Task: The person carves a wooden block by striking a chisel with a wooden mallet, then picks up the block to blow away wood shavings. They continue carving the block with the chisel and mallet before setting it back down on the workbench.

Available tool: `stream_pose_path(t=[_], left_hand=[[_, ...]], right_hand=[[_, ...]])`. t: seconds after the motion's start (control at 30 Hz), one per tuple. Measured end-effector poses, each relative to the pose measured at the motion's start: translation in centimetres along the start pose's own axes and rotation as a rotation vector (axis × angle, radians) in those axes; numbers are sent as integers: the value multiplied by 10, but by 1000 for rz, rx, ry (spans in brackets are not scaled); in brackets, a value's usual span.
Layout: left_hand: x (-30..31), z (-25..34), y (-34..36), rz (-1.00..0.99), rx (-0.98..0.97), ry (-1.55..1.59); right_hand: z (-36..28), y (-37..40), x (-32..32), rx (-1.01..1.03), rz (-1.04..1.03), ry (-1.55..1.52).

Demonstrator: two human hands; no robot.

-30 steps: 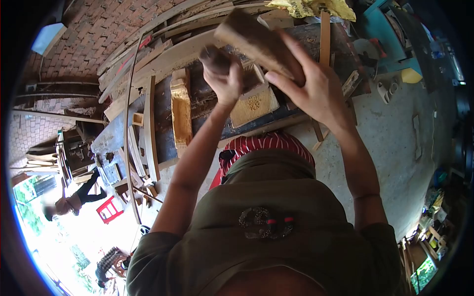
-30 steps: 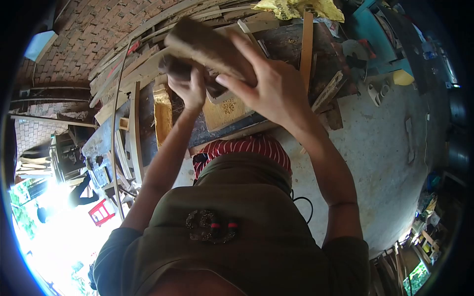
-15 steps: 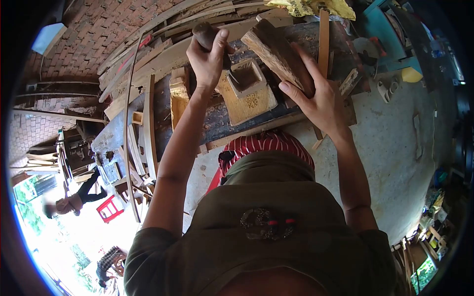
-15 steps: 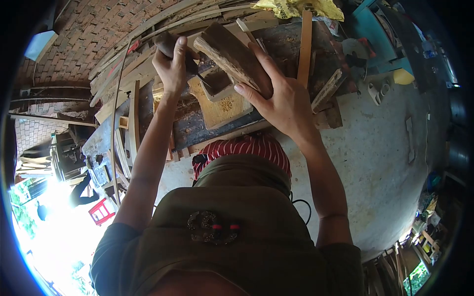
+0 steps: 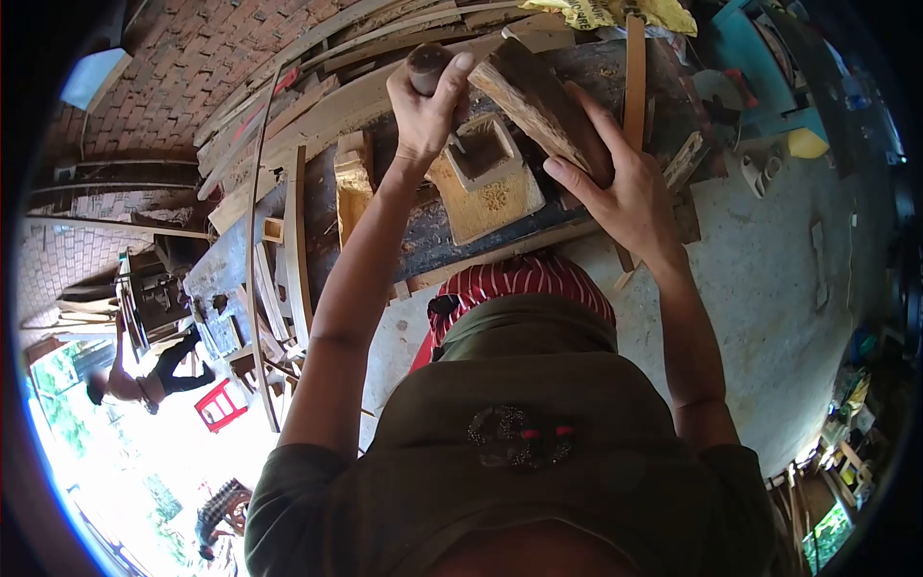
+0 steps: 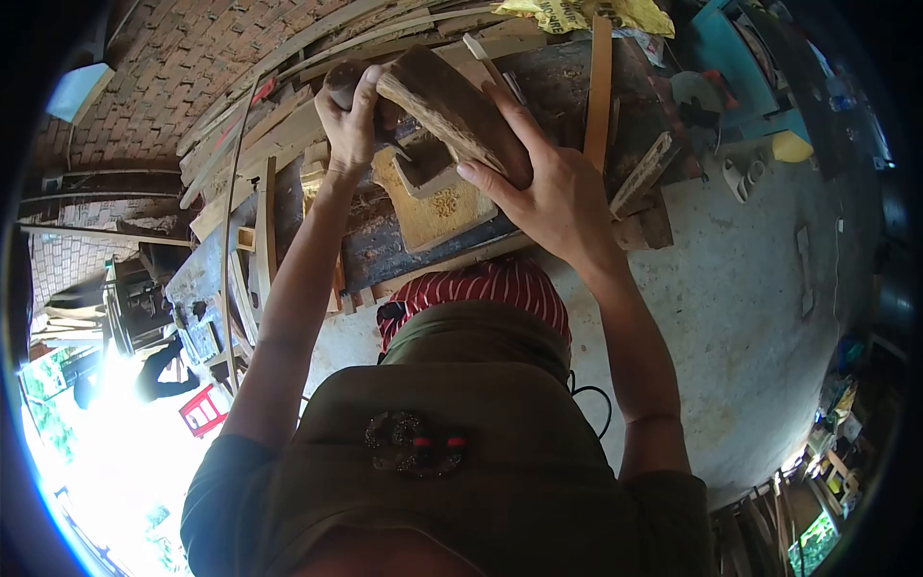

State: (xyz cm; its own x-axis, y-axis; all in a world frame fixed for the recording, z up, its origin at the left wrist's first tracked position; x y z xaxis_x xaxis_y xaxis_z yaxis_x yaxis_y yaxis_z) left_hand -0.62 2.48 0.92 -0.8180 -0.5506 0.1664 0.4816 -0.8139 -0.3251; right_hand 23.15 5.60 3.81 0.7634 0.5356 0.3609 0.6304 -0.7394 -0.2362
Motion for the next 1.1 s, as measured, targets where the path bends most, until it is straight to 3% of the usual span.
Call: stream_pose_path(t=[0.07, 0.13, 0.23, 0.27, 0.3, 0.33, 0.37, 0.4, 0.43, 0.5, 0.57, 0.63, 0.73, 0.9, 1.0, 1.1], left_hand=[[3, -6, 1, -11, 17, 40], [-1, -5, 4, -34, -1, 32], [-11, -4, 10, -93, 11, 24], [-15, -4, 12, -89, -80, -84], [-19, -3, 15, -82, -170, -193], [-22, -1, 18, -79, -247, -217], [-18, -27, 22, -124, -256, -444], [-25, -13, 24, -22, -271, -314], [-32, 1, 27, 76, -286, -181], [-28, -1, 25, 31, -372, -229], [-22, -6, 27, 57, -72, -97], [-10, -13, 14, 138, -115, -137], [7, 0, 6, 274, 72, 103], [4, -1, 8, 175, 63, -30], [-3, -11, 10, 90, 47, -108], [-12, -5, 16, 47, 30, -97]], right_hand=[[1, -8, 4, 17, 14, 23], [-7, -23, 10, 288, 132, -61], [-56, -37, 20, 357, 191, -181], [-80, -42, 19, 275, 127, -462], [-79, -43, 17, 274, 129, -460], [-74, -44, 11, 264, 54, -206], [-69, -45, 5, 253, -21, 49], [-61, -45, -2, 58, -207, 317], [-58, -44, -2, 59, -200, 322], [-50, -44, 3, 69, -172, 227], [-39, -39, 1, 93, -139, 186], [-27, -38, 0, 231, 23, -5], [-18, -32, 4, 205, 35, 2], [-11, -24, 1, 180, 21, 11], [-16, -25, 2, 45, -46, 28], [-36, -35, 2, 204, 11, -81]])
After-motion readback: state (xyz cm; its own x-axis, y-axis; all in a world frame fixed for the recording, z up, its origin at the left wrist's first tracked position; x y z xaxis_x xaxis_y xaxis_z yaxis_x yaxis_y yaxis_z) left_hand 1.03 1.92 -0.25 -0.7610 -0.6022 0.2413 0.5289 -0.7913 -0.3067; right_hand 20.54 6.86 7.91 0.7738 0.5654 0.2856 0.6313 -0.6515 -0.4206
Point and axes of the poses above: each hand's wrist, its own y-axis away from the middle knuckle, its own x-axis out of the back of the hand, z = x × y, the point moved 2 cm from there along -y, towards the middle knuckle, and after that the axes turned 15 degrees about -y, right-handed, at the moved point
